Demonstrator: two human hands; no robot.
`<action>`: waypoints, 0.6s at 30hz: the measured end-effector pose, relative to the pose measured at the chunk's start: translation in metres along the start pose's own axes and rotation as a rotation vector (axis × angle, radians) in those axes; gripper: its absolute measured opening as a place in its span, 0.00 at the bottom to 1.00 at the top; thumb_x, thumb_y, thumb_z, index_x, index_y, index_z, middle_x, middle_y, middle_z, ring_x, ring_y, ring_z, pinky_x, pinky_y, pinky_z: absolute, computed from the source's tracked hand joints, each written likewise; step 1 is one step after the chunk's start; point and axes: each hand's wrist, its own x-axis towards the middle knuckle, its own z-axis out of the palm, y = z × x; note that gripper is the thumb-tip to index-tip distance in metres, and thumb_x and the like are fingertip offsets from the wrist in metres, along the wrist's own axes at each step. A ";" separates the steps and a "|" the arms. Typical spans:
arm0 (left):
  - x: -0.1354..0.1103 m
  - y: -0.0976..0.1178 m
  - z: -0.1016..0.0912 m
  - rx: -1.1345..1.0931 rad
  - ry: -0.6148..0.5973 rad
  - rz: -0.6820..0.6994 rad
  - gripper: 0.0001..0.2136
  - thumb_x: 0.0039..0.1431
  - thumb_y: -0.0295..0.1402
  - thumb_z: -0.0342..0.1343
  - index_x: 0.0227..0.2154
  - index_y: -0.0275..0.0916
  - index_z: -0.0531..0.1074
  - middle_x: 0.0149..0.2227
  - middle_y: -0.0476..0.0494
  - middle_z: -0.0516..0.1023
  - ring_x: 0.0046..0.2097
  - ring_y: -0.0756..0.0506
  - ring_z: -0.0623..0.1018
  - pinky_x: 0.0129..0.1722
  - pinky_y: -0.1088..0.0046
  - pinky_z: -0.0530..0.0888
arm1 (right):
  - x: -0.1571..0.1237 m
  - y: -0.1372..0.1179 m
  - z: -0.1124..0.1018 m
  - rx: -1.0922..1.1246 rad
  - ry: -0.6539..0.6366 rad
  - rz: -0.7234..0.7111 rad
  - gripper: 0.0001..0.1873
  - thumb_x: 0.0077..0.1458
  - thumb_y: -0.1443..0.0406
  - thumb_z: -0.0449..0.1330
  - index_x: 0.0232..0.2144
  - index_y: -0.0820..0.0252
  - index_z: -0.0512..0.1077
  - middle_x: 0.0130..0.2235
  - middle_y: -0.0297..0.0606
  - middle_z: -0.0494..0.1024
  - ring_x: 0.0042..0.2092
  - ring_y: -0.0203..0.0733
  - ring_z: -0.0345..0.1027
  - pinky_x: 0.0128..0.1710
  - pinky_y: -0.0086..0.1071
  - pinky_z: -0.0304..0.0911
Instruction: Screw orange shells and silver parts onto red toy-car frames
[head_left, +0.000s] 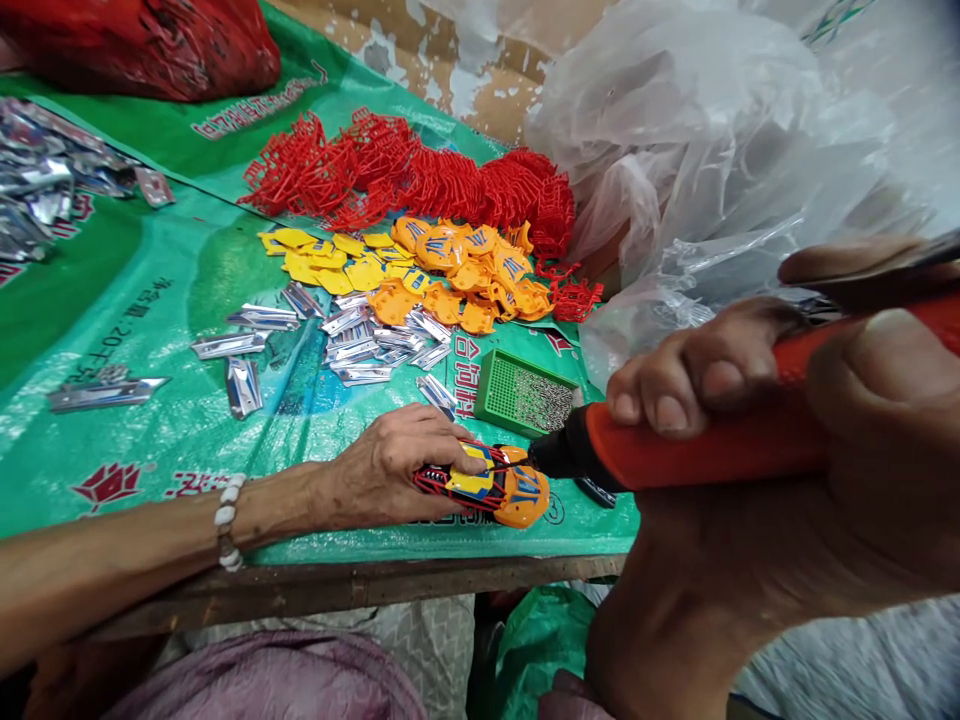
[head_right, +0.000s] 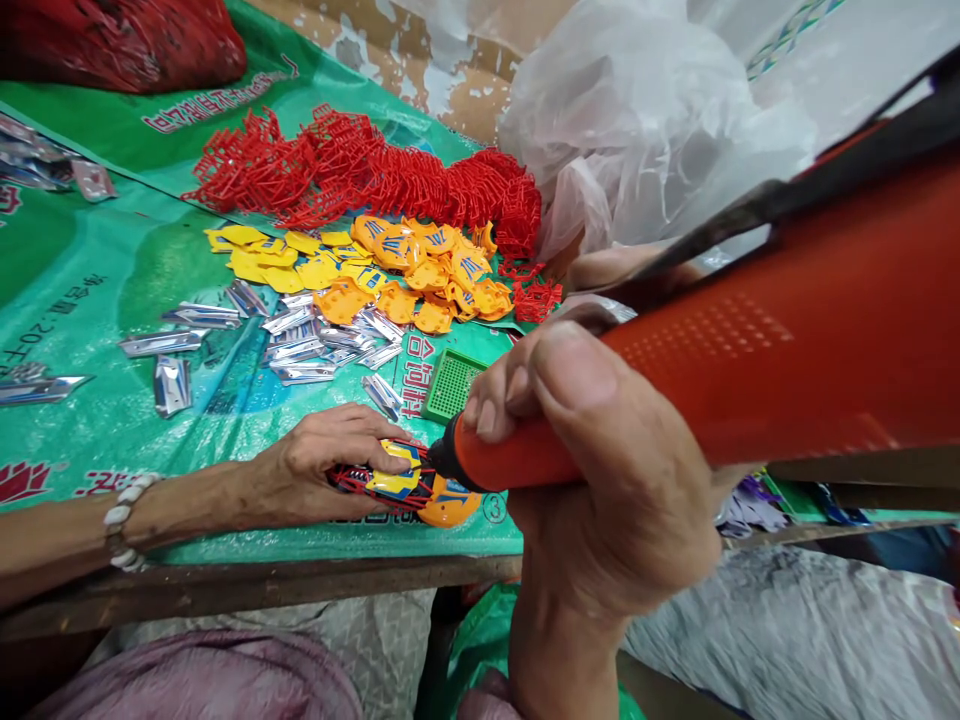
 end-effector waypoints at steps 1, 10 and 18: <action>0.000 0.000 0.000 0.005 0.004 0.007 0.10 0.60 0.35 0.63 0.39 0.34 0.75 0.42 0.34 0.82 0.42 0.41 0.82 0.41 0.65 0.78 | -0.001 0.001 -0.001 0.006 -0.001 0.000 0.13 0.53 0.57 0.63 0.19 0.49 0.74 0.13 0.25 0.60 0.12 0.34 0.51 0.11 0.37 0.51; 0.001 -0.001 0.001 -0.019 0.013 0.006 0.10 0.59 0.34 0.64 0.39 0.33 0.75 0.42 0.34 0.82 0.42 0.41 0.82 0.41 0.64 0.78 | -0.007 0.011 -0.016 -0.021 -0.235 -0.110 0.14 0.49 0.57 0.64 0.17 0.52 0.69 0.18 0.28 0.63 0.17 0.35 0.59 0.13 0.36 0.55; 0.000 -0.001 0.003 -0.011 0.017 0.002 0.10 0.58 0.34 0.64 0.39 0.34 0.75 0.43 0.34 0.82 0.43 0.42 0.81 0.42 0.64 0.77 | -0.006 0.011 -0.019 -0.042 -0.297 -0.095 0.14 0.49 0.55 0.64 0.18 0.53 0.68 0.19 0.29 0.63 0.18 0.33 0.60 0.13 0.36 0.58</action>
